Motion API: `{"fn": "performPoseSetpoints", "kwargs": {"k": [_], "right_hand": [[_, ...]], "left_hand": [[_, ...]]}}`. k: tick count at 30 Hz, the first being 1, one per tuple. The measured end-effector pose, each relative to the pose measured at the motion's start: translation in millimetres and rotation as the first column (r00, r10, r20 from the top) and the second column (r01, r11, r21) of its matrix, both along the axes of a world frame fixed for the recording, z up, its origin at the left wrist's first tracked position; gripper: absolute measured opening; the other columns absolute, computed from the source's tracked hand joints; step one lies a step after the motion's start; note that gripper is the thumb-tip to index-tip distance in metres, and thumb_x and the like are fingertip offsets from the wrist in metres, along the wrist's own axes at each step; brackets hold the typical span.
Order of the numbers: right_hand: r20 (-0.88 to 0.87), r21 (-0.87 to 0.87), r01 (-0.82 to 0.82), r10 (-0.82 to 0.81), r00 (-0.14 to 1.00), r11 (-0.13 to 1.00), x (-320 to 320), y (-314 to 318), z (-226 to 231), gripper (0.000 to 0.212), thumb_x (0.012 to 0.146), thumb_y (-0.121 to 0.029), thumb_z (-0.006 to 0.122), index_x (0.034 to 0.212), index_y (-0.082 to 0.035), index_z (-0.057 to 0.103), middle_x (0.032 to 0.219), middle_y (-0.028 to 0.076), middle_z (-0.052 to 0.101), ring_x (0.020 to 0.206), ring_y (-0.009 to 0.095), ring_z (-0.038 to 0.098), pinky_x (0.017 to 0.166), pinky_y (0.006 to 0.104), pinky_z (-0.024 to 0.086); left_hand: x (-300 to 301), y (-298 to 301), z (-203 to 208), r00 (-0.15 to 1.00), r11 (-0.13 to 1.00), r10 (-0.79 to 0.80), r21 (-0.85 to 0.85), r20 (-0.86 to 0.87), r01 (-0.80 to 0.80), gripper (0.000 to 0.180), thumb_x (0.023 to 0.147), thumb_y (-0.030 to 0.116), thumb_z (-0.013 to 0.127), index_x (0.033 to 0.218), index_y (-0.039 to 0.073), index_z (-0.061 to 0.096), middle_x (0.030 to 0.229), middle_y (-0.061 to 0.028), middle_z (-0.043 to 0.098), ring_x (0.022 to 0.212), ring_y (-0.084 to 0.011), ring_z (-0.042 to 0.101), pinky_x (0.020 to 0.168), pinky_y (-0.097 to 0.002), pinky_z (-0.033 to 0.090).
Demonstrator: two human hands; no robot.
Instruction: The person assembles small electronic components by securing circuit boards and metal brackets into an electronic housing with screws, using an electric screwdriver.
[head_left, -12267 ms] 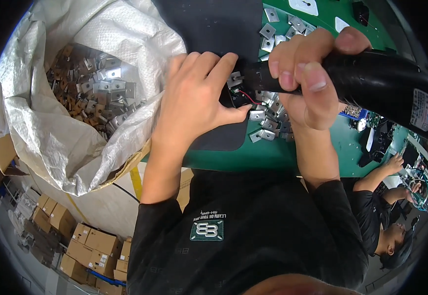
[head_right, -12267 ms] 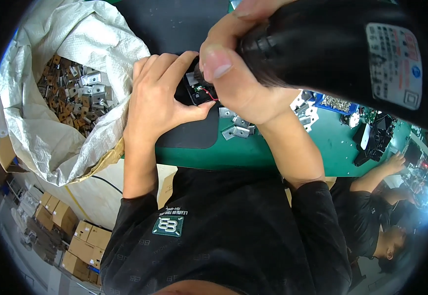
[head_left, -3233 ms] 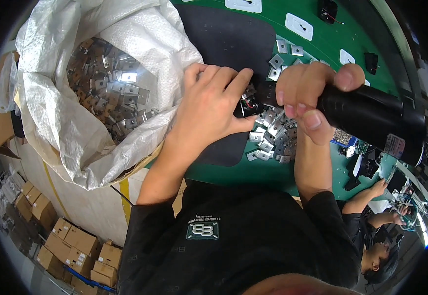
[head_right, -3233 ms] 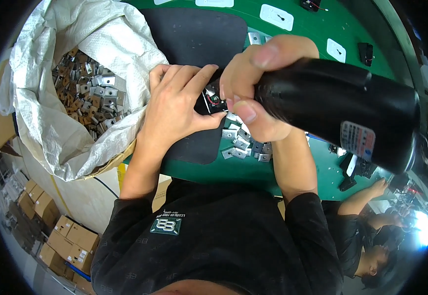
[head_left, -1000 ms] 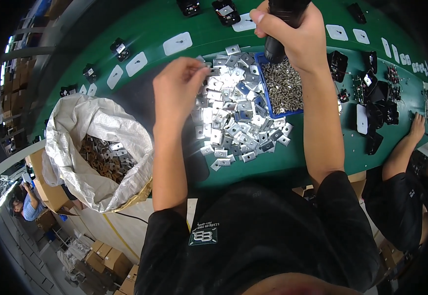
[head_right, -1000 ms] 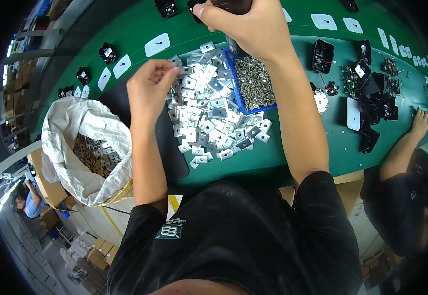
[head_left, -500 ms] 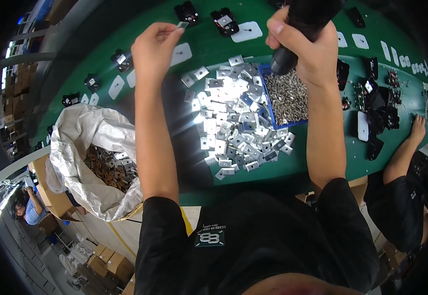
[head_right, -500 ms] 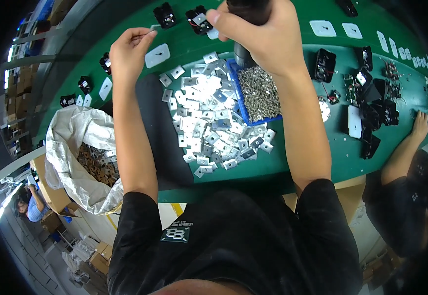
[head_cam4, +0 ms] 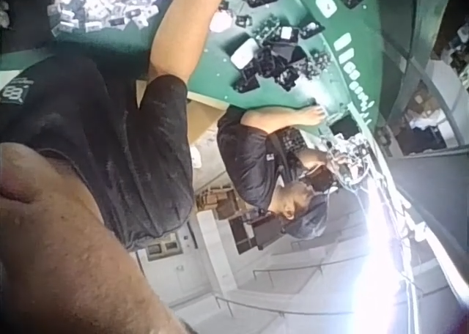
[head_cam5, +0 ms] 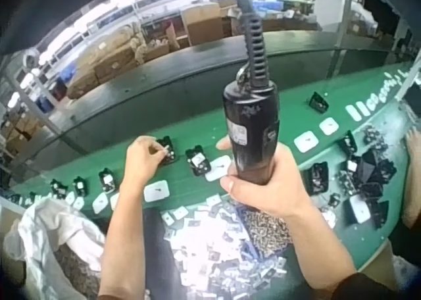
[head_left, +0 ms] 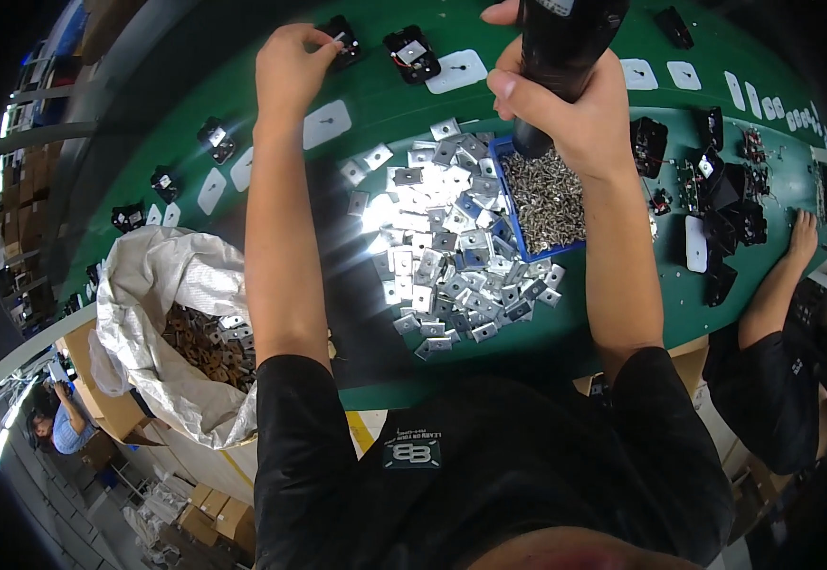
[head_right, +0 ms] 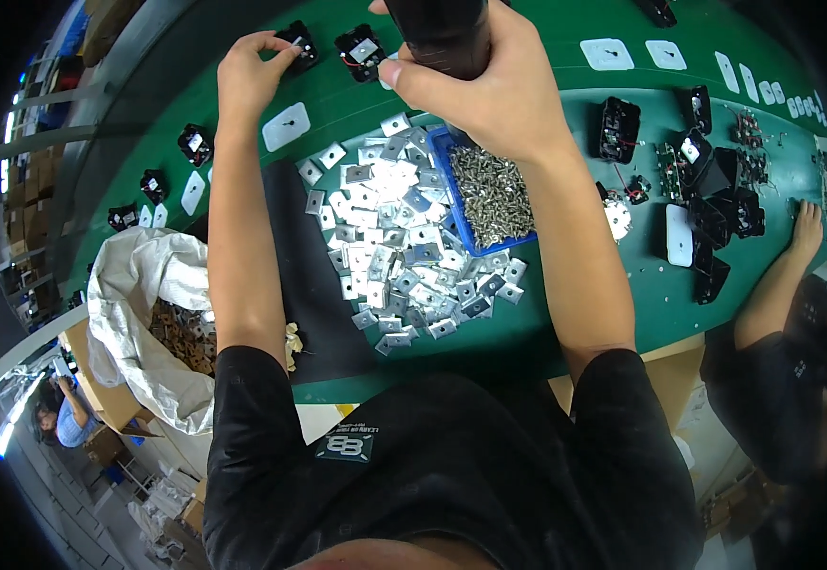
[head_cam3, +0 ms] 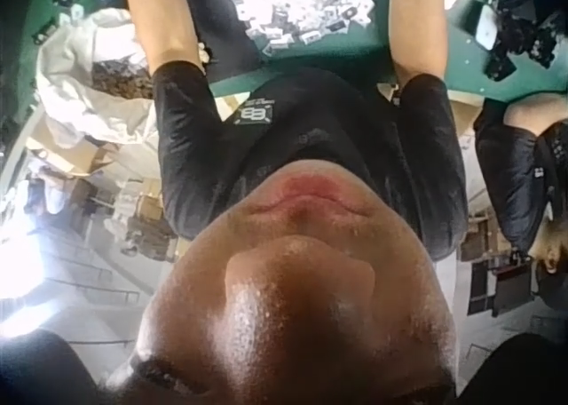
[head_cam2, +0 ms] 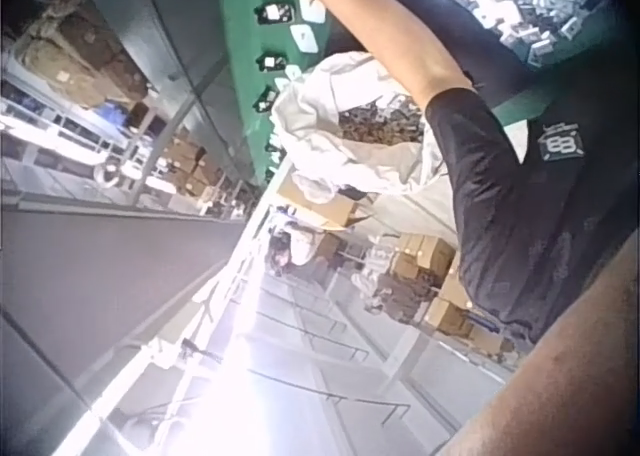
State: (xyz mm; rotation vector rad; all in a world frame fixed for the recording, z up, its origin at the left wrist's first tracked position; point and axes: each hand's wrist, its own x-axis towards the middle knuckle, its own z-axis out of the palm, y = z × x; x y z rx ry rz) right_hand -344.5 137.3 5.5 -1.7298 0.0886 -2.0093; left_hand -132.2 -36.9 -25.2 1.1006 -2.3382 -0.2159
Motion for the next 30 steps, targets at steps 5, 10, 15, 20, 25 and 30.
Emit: {"fn": "performPoseSetpoints", "kwargs": {"k": [5, 10, 15, 20, 25, 30], "right_hand": [[0.043, 0.835, 0.078, -0.206, 0.978, 0.544, 17, 53, 47, 0.052, 0.077, 0.004, 0.074, 0.123, 0.005, 0.051, 0.077, 0.006, 0.064, 0.059, 0.01, 0.059, 0.054, 0.0241, 0.046], [0.017, 0.774, 0.202, -0.339, 0.941, 0.6, 15, 64, 60, 0.055, 0.076, -0.001, 0.072, 0.125, 0.006, 0.048, 0.073, 0.007, 0.061, 0.059, 0.015, 0.06, 0.055, 0.0266, 0.05], [0.003, 0.759, 0.255, -0.395, 0.919, 0.599, 16, 66, 66, 0.058, 0.076, -0.005, 0.069, 0.127, 0.007, 0.045, 0.071, 0.007, 0.06, 0.057, 0.016, 0.058, 0.055, 0.0287, 0.05], [0.014, 0.737, 0.303, -0.463, 0.886, 0.604, 28, 66, 57, 0.057, 0.078, -0.006, 0.067, 0.128, 0.007, 0.043, 0.07, 0.007, 0.059, 0.056, 0.016, 0.057, 0.057, 0.0297, 0.051], [0.012, 0.643, 0.413, -0.548, 0.837, 0.645, 25, 75, 39, 0.055, 0.082, -0.008, 0.068, 0.129, 0.005, 0.042, 0.07, 0.006, 0.058, 0.055, 0.016, 0.056, 0.057, 0.0307, 0.051], [0.005, 0.607, 0.433, -0.549, 0.836, 0.666, 35, 72, 22, 0.057, 0.084, -0.011, 0.072, 0.129, 0.003, 0.041, 0.072, 0.006, 0.058, 0.058, 0.016, 0.057, 0.061, 0.0322, 0.052]], "left_hand": [[6, -4, -2, 0.995, 0.978, 0.094, 0.181, 0.044, -0.1, 0.025, 0.075, 0.027, 0.076, 0.09, 0.007, 0.075, 0.107, -0.016, 0.069, 0.097, -0.0341, 0.065, 0.086, -0.0408, 0.051], [-4, -14, -24, 0.976, 0.983, 0.136, 0.143, -0.17, -0.112, 0.028, 0.079, 0.028, 0.079, 0.096, 0.007, 0.074, 0.095, -0.008, 0.073, 0.084, -0.0178, 0.07, 0.075, -0.0305, 0.053], [7, -9, 0, 0.984, 0.953, 0.054, 0.303, -0.168, 0.0, 0.033, 0.074, 0.012, 0.076, 0.103, 0.0, 0.068, 0.075, -0.0121, 0.07, 0.065, -0.0209, 0.066, 0.063, -0.0304, 0.052], [35, 58, 32, 0.977, 0.958, 0.177, 0.25, -0.119, -0.143, 0.033, 0.08, 0.02, 0.078, 0.108, 0.005, 0.071, 0.085, -0.0041, 0.07, 0.081, -0.0114, 0.064, 0.076, -0.0243, 0.049], [71, 195, 54, 0.942, 0.958, 0.19, 0.264, -0.278, -0.115, 0.023, 0.079, 0.007, 0.072, 0.101, 0.0, 0.068, 0.09, -0.0117, 0.069, 0.083, -0.0247, 0.066, 0.078, -0.0333, 0.05], [114, 249, 45, 0.985, 0.958, 0.169, 0.228, 0.031, -0.171, 0.019, 0.081, 0.008, 0.071, 0.098, 0.0, 0.066, 0.089, -0.014, 0.064, 0.084, -0.0332, 0.061, 0.075, -0.0417, 0.048]]}}
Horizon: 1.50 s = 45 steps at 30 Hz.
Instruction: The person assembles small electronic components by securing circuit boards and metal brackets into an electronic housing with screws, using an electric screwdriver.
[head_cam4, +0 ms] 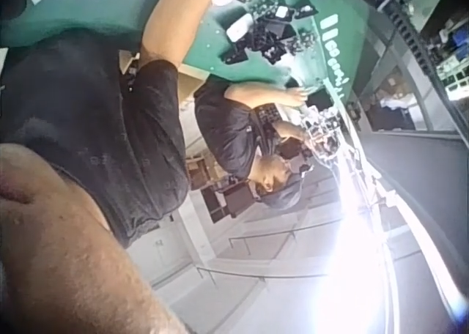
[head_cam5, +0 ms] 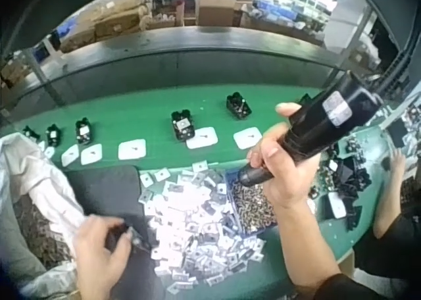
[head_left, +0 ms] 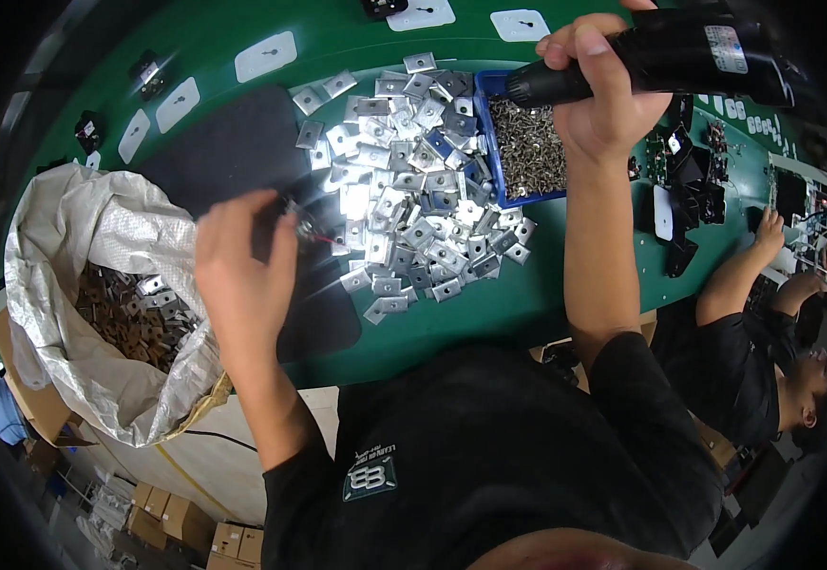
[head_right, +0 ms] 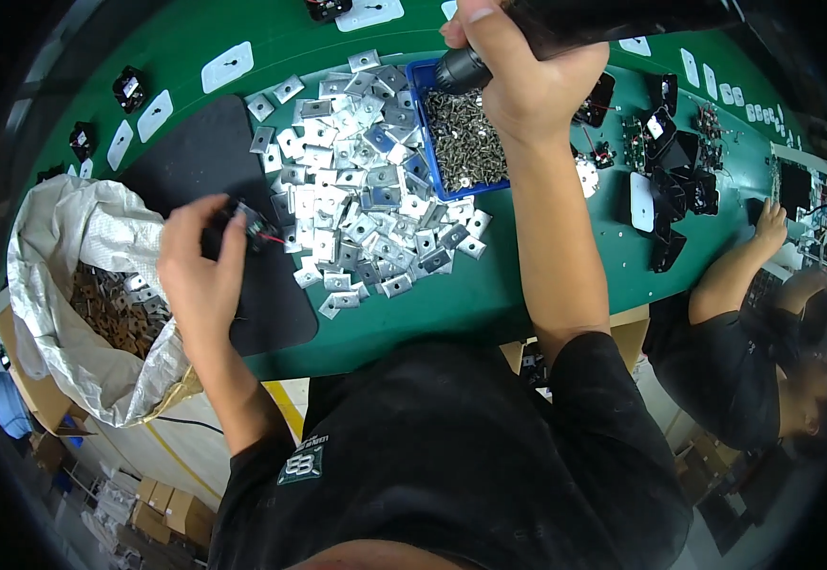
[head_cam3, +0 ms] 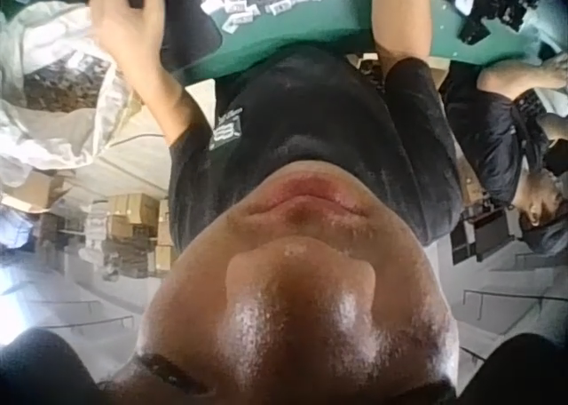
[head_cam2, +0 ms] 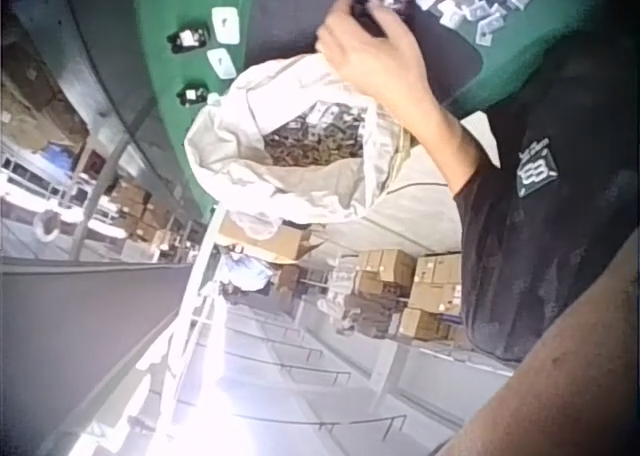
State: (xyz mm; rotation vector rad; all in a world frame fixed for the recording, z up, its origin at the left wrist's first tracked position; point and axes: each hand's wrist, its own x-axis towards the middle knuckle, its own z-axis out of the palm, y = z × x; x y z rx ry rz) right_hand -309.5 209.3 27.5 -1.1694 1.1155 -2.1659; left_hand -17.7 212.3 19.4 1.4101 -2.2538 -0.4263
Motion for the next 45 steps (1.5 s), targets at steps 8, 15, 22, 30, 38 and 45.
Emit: {"fn": "performPoseSetpoints", "kwargs": {"k": [8, 15, 22, 30, 38, 45], "right_hand": [[-0.085, -0.14, -0.021, 0.009, 0.996, 0.99, -26, 13, -11, 0.052, 0.083, -0.005, 0.059, 0.13, 0.004, 0.04, 0.076, 0.012, 0.058, 0.063, 0.02, 0.054, 0.064, 0.0402, 0.05], [-0.057, -0.158, -0.208, 0.202, 0.978, 0.965, -32, 50, 29, 0.049, 0.087, -0.015, 0.053, 0.134, -0.013, 0.039, 0.082, 0.003, 0.053, 0.074, 0.016, 0.051, 0.078, 0.0397, 0.042], [-0.018, -0.164, -0.389, 0.392, 0.92, 0.906, -26, 79, 64, 0.04, 0.086, -0.018, 0.058, 0.125, -0.016, 0.05, 0.085, -0.003, 0.057, 0.076, 0.011, 0.055, 0.082, 0.0329, 0.042], [0.158, -0.233, -0.388, 0.428, 0.89, 0.892, -15, 87, 73, 0.04, 0.078, -0.021, 0.066, 0.116, -0.014, 0.06, 0.078, -0.006, 0.058, 0.07, 0.007, 0.058, 0.076, 0.0257, 0.047], [0.171, -0.267, -0.427, 0.479, 0.861, 0.864, 2, 85, 77, 0.039, 0.078, -0.019, 0.066, 0.115, -0.013, 0.059, 0.077, -0.005, 0.059, 0.068, 0.006, 0.058, 0.074, 0.0248, 0.047], [0.072, -0.215, -0.527, 0.551, 0.831, 0.822, 8, 85, 75, 0.041, 0.079, -0.019, 0.064, 0.119, -0.012, 0.056, 0.082, -0.004, 0.058, 0.07, 0.007, 0.057, 0.078, 0.0262, 0.044]], "left_hand": [[-6, 11, -2, 0.998, 0.999, -0.044, 0.006, -0.039, 0.045, 0.028, 0.081, 0.011, 0.07, 0.107, 0.002, 0.067, 0.107, -0.013, 0.067, 0.1, -0.0332, 0.061, 0.087, -0.0422, 0.046], [-79, -1, 11, 0.885, 0.907, -0.403, -0.228, -0.231, 0.353, 0.026, 0.073, 0.013, 0.078, 0.098, 0.006, 0.071, 0.101, -0.0065, 0.069, 0.095, -0.0273, 0.063, 0.084, -0.039, 0.047], [-129, 4, 5, 0.819, 0.886, -0.464, -0.206, -0.338, 0.416, 0.03, 0.074, 0.02, 0.081, 0.097, 0.004, 0.072, 0.092, -0.0078, 0.071, 0.087, -0.0265, 0.065, 0.079, -0.0369, 0.048], [-127, 12, 2, 0.732, 0.878, -0.442, -0.086, -0.519, 0.47, 0.021, 0.075, 0.01, 0.078, 0.095, 0.006, 0.074, 0.084, -0.0086, 0.073, 0.076, -0.0227, 0.07, 0.075, -0.0321, 0.052], [-109, 20, 8, 0.735, 0.884, -0.461, -0.18, -0.497, 0.432, 0.021, 0.075, 0.002, 0.072, 0.096, 0.006, 0.074, 0.081, -0.0077, 0.072, 0.077, -0.0228, 0.069, 0.076, -0.0327, 0.052], [-93, 24, 8, 0.745, 0.894, -0.444, -0.2, -0.497, 0.4, 0.015, 0.074, 0.006, 0.077, 0.089, 0.005, 0.074, 0.075, -0.0069, 0.071, 0.072, -0.0217, 0.068, 0.07, -0.0323, 0.05]]}}
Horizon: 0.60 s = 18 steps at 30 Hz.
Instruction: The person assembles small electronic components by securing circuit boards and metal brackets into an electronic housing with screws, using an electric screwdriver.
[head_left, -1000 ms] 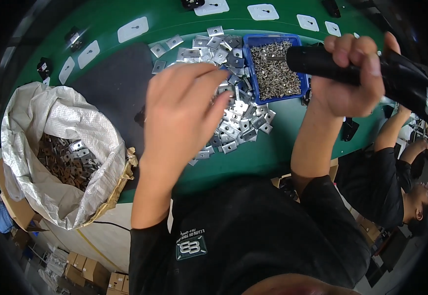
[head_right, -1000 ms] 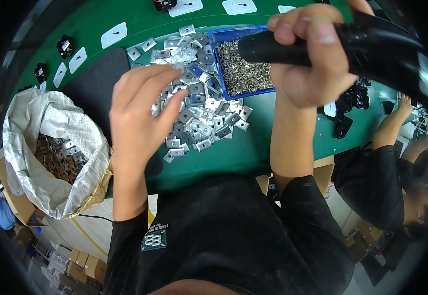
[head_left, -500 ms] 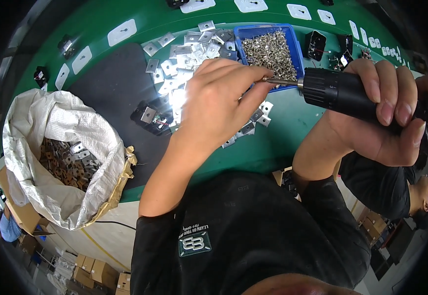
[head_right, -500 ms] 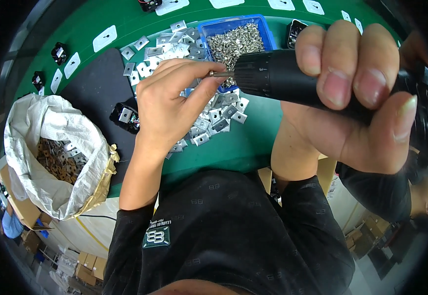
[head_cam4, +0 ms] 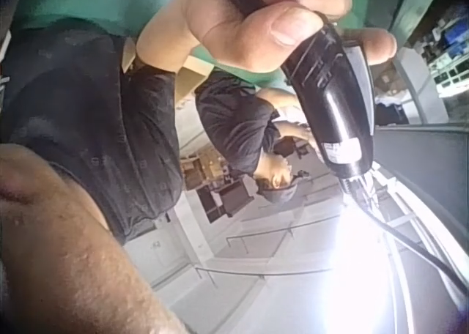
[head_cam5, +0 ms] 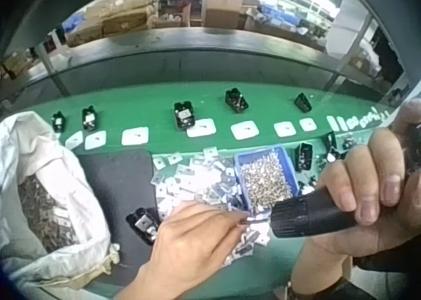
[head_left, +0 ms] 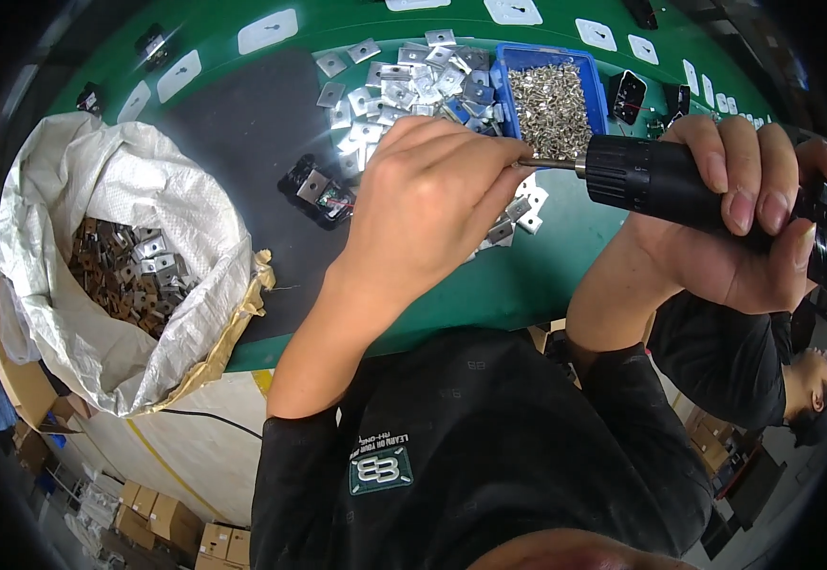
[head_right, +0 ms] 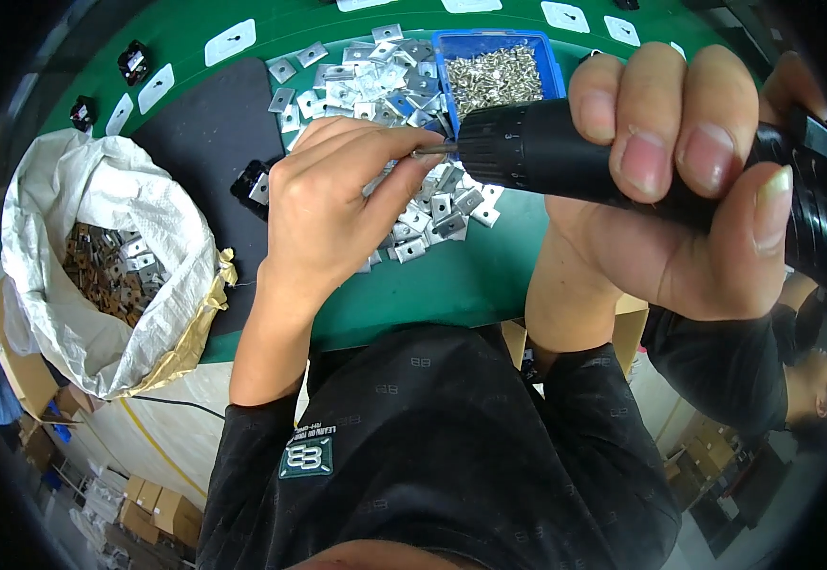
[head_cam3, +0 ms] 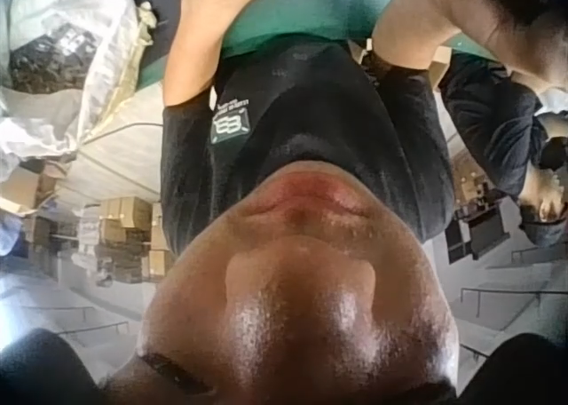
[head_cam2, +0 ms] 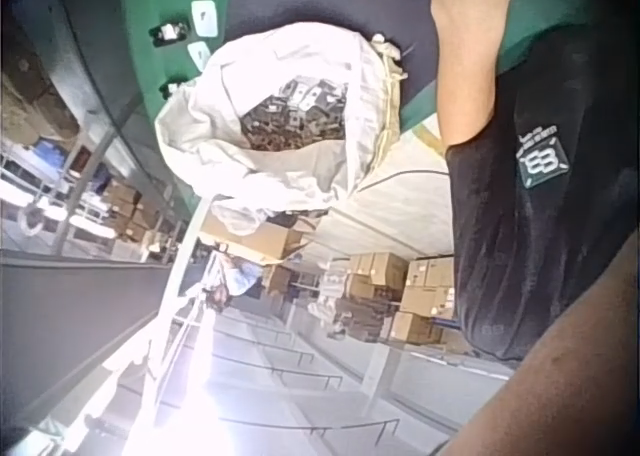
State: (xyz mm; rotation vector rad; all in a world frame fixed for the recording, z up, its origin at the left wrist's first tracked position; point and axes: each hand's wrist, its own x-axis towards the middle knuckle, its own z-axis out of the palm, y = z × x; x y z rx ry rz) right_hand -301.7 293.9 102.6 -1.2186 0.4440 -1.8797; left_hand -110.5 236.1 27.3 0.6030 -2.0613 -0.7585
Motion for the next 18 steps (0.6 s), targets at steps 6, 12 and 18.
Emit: {"fn": "performPoseSetpoints", "kwargs": {"k": [6, 12, 18], "right_hand": [[-0.025, -0.009, -0.009, 0.008, 1.0, 1.0, 12, -2, 1, 0.043, 0.078, -0.018, 0.063, 0.12, -0.012, 0.055, 0.081, -0.004, 0.057, 0.069, 0.008, 0.056, 0.077, 0.0268, 0.044], [-0.004, 0.0, -0.081, 0.081, 0.997, 0.997, 14, -2, 1, 0.046, 0.078, -0.016, 0.063, 0.123, -0.011, 0.054, 0.081, -0.003, 0.057, 0.069, 0.008, 0.056, 0.076, 0.0268, 0.043], [-0.142, -0.012, -0.12, 0.118, 0.983, 0.993, 32, -19, -11, 0.051, 0.083, -0.015, 0.063, 0.131, -0.013, 0.047, 0.081, -0.003, 0.051, 0.071, 0.01, 0.053, 0.073, 0.0286, 0.041]], "left_hand": [[10, 3, 3, 0.997, 0.999, 0.045, -0.025, 0.066, -0.043, 0.015, 0.072, 0.008, 0.08, 0.086, 0.006, 0.074, 0.073, -0.0069, 0.07, 0.07, -0.0213, 0.067, 0.069, -0.0313, 0.05], [16, 4, 0, 0.999, 0.998, 0.026, -0.048, -0.027, -0.027, 0.016, 0.072, 0.008, 0.08, 0.086, 0.005, 0.074, 0.074, -0.0058, 0.07, 0.071, -0.0208, 0.067, 0.069, -0.0318, 0.05], [35, 4, -9, 0.992, 0.993, 0.111, -0.052, 0.056, -0.108, 0.024, 0.069, 0.011, 0.082, 0.091, 0.005, 0.074, 0.079, -0.0061, 0.07, 0.076, -0.0218, 0.067, 0.074, -0.0335, 0.049]]}}
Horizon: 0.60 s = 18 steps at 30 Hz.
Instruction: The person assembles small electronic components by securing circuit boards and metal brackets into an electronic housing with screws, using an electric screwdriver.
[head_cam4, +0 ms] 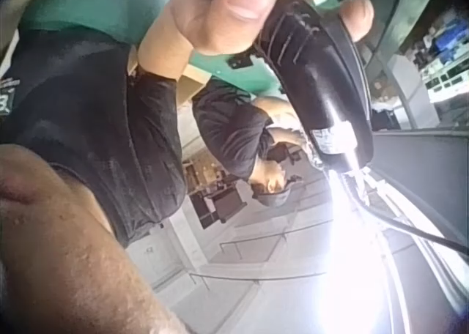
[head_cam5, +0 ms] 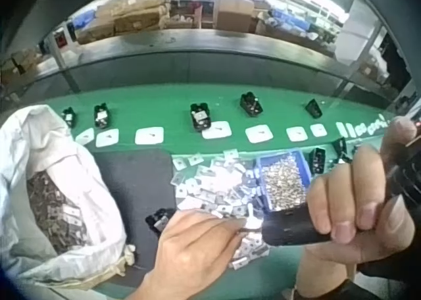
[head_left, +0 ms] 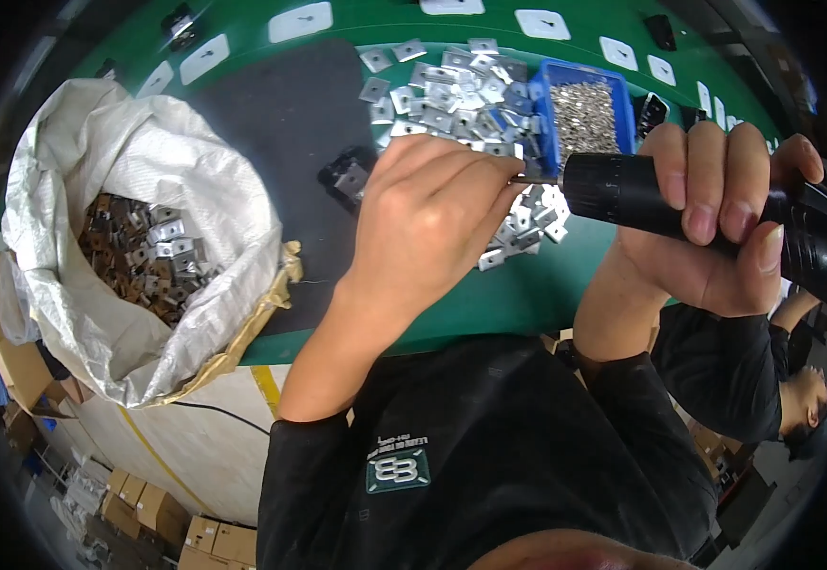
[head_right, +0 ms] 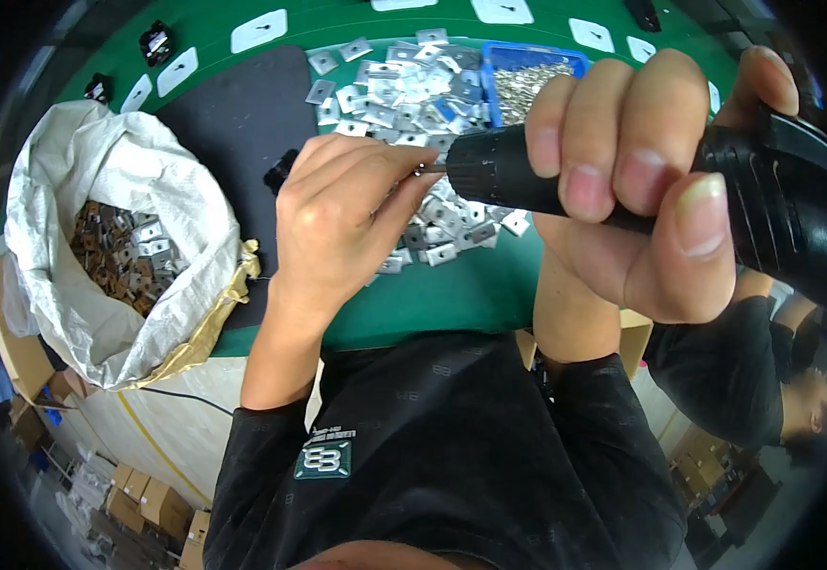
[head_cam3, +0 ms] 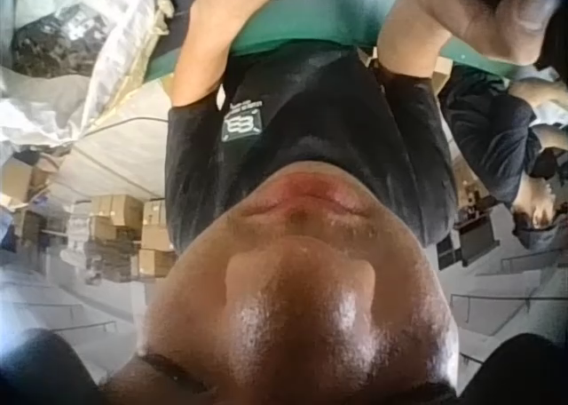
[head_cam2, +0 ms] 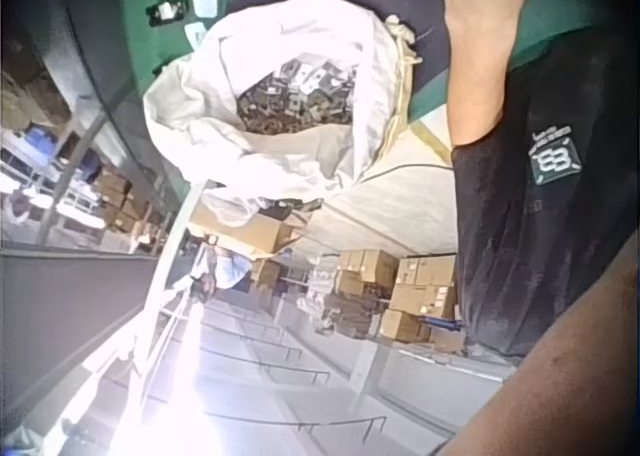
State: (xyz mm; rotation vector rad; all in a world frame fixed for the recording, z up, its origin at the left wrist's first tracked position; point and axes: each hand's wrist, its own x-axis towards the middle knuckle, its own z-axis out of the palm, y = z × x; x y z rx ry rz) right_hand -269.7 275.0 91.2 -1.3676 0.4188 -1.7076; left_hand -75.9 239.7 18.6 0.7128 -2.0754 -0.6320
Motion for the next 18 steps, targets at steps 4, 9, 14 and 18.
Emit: {"fn": "performPoseSetpoints", "kwargs": {"k": [4, 9, 14, 18], "right_hand": [[-0.019, 0.028, -0.042, 0.042, 0.999, 0.999, 20, -15, -4, 0.054, 0.086, -0.015, 0.063, 0.136, -0.016, 0.043, 0.081, -0.003, 0.05, 0.069, 0.01, 0.051, 0.071, 0.0291, 0.04], [0.022, 0.041, -0.094, 0.093, 0.995, 0.995, 51, -39, -36, 0.054, 0.087, -0.016, 0.059, 0.138, -0.015, 0.042, 0.079, -0.002, 0.047, 0.066, 0.011, 0.048, 0.069, 0.0312, 0.041], [-0.071, 0.147, 0.106, -0.096, 0.993, 0.983, 95, -51, -50, 0.059, 0.085, -0.014, 0.058, 0.141, -0.011, 0.039, 0.076, 0.0, 0.046, 0.061, 0.013, 0.047, 0.064, 0.0339, 0.045], [-0.128, 0.152, 0.115, -0.096, 0.987, 0.982, 102, -60, -56, 0.059, 0.086, -0.015, 0.059, 0.141, -0.01, 0.038, 0.076, 0.001, 0.047, 0.06, 0.013, 0.047, 0.063, 0.0334, 0.046]], "left_hand": [[29, -5, -4, 0.995, 0.992, 0.077, -0.105, 0.057, -0.071, 0.061, 0.062, 0.028, 0.087, 0.114, 0.003, 0.068, 0.106, -0.008, 0.069, 0.098, -0.027, 0.063, 0.087, -0.0368, 0.045], [87, -8, -9, 0.91, 0.975, 0.221, -0.042, 0.351, -0.22, 0.097, 0.054, 0.048, 0.084, 0.135, 0.003, 0.053, 0.13, -0.0113, 0.058, 0.117, -0.0287, 0.054, 0.1, -0.0422, 0.035], [93, -12, -24, 0.845, 0.971, 0.191, 0.032, 0.499, -0.239, 0.088, 0.056, 0.046, 0.083, 0.132, 0.008, 0.056, 0.119, -0.0062, 0.06, 0.112, -0.026, 0.054, 0.1, -0.0432, 0.033], [90, -17, -29, 0.873, 0.966, 0.195, 0.065, 0.447, -0.249, 0.079, 0.059, 0.041, 0.084, 0.128, 0.011, 0.06, 0.111, -0.0043, 0.061, 0.105, -0.0236, 0.056, 0.097, -0.0427, 0.034]]}}
